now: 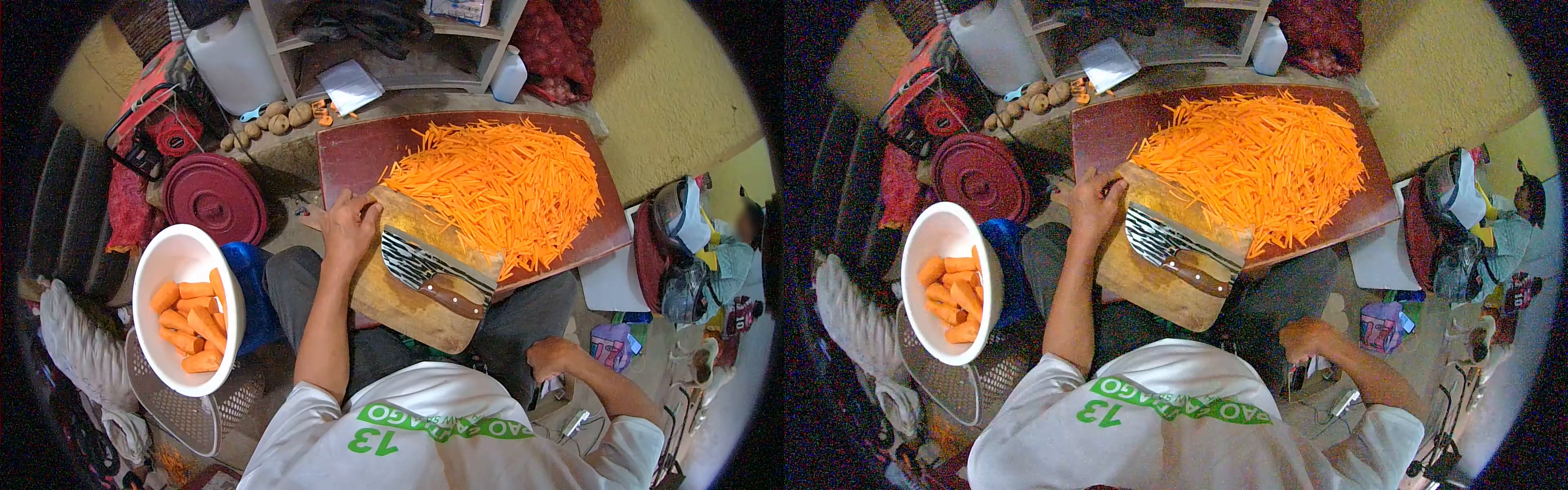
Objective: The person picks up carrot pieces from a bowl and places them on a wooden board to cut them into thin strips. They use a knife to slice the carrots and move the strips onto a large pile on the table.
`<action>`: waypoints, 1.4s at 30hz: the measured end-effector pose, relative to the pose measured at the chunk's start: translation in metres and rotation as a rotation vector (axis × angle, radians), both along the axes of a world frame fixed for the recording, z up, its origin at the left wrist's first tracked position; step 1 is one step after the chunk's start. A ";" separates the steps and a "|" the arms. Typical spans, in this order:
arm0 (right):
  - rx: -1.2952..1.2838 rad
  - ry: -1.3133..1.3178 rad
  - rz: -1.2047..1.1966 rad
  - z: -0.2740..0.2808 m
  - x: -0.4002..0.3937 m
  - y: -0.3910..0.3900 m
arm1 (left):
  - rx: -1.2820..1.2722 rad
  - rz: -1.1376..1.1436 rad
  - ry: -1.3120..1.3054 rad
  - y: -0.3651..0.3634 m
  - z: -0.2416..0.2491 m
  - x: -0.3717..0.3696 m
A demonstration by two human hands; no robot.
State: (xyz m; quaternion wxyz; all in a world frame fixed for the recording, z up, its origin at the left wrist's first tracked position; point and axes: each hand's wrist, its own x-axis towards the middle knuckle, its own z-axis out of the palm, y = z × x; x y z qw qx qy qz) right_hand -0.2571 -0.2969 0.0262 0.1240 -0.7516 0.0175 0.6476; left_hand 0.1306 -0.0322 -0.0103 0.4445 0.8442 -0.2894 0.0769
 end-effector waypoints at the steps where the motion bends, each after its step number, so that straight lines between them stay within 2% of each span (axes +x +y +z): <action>1: 0.001 -0.003 -0.001 0.001 0.001 0.000 | -0.002 0.001 0.004 0.000 0.000 0.000; 10: -0.018 0.022 -0.013 0.011 0.008 0.006 | -0.007 0.006 0.005 0.000 0.000 -0.001; 42: 0.006 -0.005 -0.007 -0.004 -0.004 -0.001 | -0.010 0.008 0.024 -0.001 0.000 -0.001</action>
